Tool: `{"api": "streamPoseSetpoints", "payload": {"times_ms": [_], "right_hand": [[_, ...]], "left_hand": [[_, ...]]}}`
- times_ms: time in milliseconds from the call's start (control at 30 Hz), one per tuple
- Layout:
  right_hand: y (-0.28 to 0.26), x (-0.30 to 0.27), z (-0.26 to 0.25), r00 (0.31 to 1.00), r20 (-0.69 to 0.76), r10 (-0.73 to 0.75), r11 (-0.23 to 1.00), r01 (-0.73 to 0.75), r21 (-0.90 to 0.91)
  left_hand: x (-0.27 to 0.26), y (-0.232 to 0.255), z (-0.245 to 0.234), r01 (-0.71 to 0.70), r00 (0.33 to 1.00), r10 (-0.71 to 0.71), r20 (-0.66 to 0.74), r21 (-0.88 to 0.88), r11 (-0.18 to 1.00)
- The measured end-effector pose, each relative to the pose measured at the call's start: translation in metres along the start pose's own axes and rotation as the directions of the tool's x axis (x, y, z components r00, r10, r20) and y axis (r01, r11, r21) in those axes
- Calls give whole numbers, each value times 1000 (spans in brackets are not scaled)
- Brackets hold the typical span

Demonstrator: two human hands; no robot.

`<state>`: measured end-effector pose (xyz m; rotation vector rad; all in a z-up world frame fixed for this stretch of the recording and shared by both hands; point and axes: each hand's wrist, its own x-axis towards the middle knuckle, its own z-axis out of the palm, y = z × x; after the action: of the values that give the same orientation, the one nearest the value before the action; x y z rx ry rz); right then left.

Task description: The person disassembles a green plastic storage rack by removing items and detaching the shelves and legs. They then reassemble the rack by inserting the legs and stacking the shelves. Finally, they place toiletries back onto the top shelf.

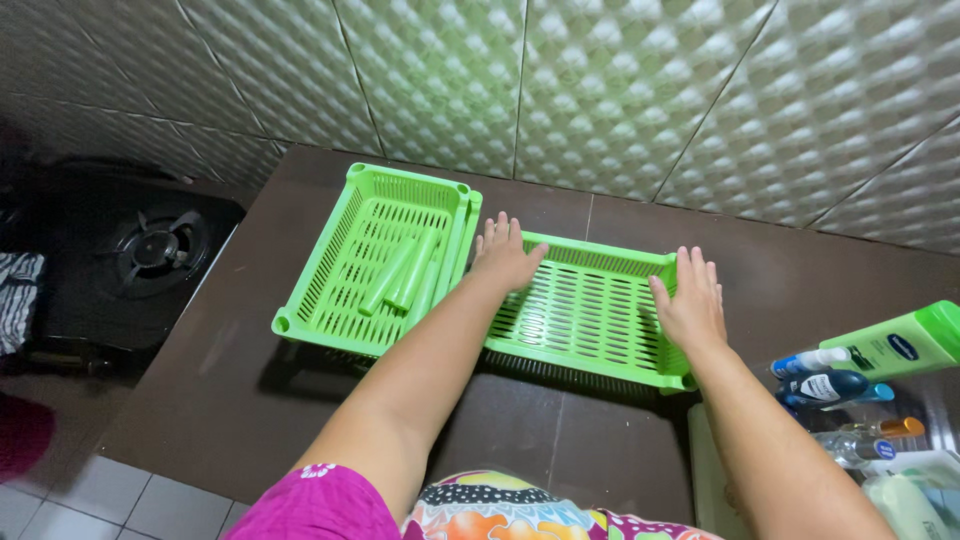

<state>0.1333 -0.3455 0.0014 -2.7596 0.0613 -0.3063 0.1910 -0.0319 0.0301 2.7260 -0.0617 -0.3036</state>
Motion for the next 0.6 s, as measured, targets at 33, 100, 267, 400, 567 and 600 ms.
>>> {"api": "streamPoseSetpoints", "payload": {"times_ms": [33, 100, 267, 400, 567, 600], "right_hand": [[0, -5, -4, 997, -69, -40, 999, 41, 18], [-4, -17, -10, 981, -169, -99, 992, 111, 63], [-17, -61, -21, 966, -229, -118, 977, 154, 149], [-31, -87, -22, 971, -193, -143, 976, 171, 138], [-41, -104, -21, 977, -153, -151, 984, 163, 71], [-41, -107, -22, 978, -147, -148, 985, 160, 68]], "left_hand": [[6, -6, -9, -7, 1000, 7, 1, -47, 999], [8, -36, -29, -56, 988, 42, -151, -90, 994], [-44, -119, -81, 222, 952, -234, -199, -82, 972], [-65, -119, -78, 209, 974, -202, -101, 55, 976], [-48, -135, -53, 205, 960, -175, -219, 126, 971], [-44, -139, -53, 188, 947, -168, -273, 51, 981]]}}
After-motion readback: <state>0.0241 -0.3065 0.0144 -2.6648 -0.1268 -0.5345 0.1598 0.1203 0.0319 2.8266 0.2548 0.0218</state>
